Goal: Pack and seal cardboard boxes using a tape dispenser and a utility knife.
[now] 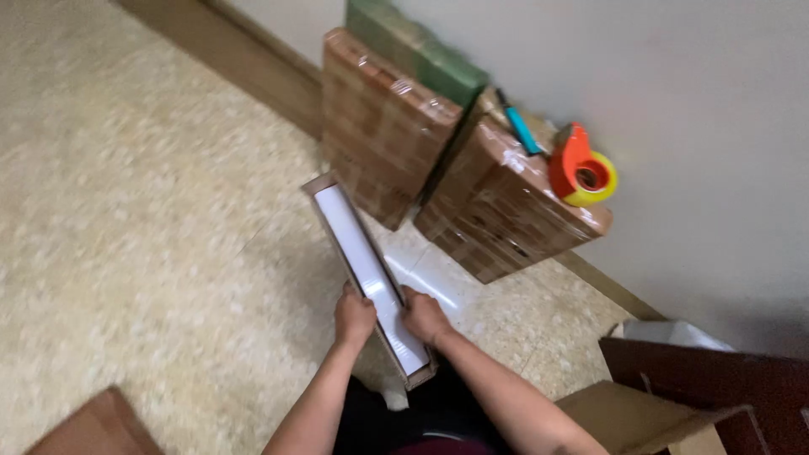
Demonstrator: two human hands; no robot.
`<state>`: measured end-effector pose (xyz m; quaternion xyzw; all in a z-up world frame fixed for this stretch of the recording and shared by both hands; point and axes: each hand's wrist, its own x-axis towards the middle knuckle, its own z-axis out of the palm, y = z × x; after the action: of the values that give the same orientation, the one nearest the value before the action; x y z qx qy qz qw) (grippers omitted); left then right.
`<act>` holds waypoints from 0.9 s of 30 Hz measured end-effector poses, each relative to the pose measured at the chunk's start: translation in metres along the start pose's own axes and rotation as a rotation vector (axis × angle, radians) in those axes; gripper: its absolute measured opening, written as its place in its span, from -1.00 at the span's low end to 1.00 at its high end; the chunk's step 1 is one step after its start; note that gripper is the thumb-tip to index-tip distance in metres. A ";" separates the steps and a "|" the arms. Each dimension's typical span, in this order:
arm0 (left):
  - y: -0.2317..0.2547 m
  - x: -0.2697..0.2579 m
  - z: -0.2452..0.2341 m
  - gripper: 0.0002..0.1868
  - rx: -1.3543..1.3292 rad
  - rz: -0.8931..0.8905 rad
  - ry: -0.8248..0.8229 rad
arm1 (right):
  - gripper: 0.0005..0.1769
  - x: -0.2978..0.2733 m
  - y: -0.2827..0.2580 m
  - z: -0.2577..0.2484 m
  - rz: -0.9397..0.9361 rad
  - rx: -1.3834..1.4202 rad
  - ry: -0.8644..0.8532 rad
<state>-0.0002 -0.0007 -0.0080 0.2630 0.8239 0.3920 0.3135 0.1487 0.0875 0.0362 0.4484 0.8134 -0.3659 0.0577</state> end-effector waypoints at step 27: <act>0.018 -0.079 0.034 -0.08 -0.093 -0.616 -0.297 | -0.37 0.391 0.253 -0.285 -0.081 -0.388 0.577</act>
<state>0.0799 -0.0280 0.0140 0.0412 0.7912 0.2737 0.5453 0.1794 0.6242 -0.0596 0.4812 0.8678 -0.0646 -0.1052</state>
